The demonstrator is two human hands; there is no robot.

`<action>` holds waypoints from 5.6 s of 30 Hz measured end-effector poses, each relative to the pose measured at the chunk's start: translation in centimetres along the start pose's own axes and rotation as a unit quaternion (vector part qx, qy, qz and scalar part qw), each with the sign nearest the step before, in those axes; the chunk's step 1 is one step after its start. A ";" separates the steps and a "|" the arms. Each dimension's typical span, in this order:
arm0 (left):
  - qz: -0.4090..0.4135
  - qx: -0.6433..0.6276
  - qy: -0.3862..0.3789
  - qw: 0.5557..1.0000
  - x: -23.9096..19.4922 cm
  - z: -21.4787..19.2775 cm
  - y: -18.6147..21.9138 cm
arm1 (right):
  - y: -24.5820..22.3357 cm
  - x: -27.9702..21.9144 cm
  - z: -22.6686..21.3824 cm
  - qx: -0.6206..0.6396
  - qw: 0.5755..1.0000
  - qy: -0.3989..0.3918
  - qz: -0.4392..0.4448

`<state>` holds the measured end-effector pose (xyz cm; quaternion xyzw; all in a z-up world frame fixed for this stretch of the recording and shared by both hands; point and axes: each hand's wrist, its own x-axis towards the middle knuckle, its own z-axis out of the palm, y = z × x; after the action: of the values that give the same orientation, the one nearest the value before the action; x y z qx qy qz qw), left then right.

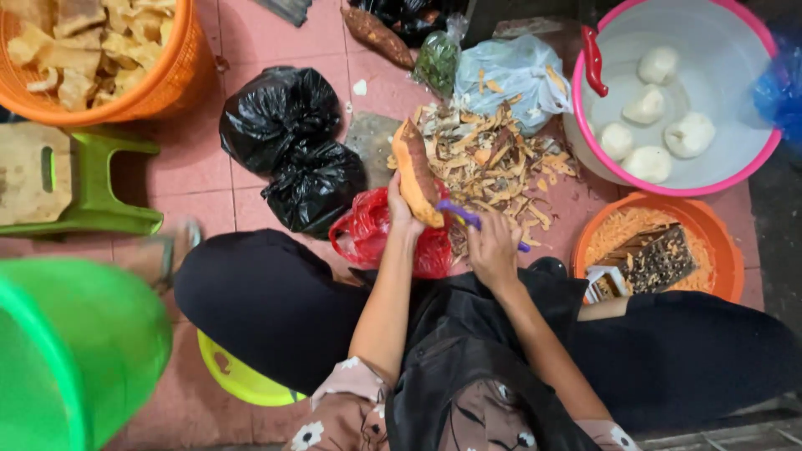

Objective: The person peels a sweet potato with a handheld peeler and then grates it into a bowl using a box-style grater.

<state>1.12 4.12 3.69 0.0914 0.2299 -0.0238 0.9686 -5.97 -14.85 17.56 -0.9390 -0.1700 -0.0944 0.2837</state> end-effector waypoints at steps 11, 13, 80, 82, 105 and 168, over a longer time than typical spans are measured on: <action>-0.046 0.041 0.021 0.998 -0.1 -1.5 -0.3 | -1.0 1.1 1.8 -0.048 0.995 0.001 -0.083; -0.036 0.053 0.014 0.998 -0.6 -1.9 -0.6 | -1.0 1.2 2.3 -0.030 0.995 0.015 -0.092; -0.086 0.152 0.021 0.984 -1.2 -2.3 -3.0 | 6.6 8.4 8.4 -0.113 0.985 0.063 -0.114; -0.081 0.172 -0.002 0.982 -0.7 -3.4 -3.4 | 8.2 9.5 9.3 -0.116 0.989 0.061 -0.073; 0.066 0.301 0.024 0.951 -1.9 -1.2 -1.9 | 11.3 8.6 7.6 -0.077 0.985 0.079 0.132; 0.032 0.123 -0.049 0.991 -2.9 3.5 2.0 | 0.1 2.2 -1.2 0.085 0.989 0.074 0.095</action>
<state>0.20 5.44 8.39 0.2162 0.1749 -0.0259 0.9602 -3.95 -14.99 19.07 -0.9137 -0.0660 -0.1211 0.3822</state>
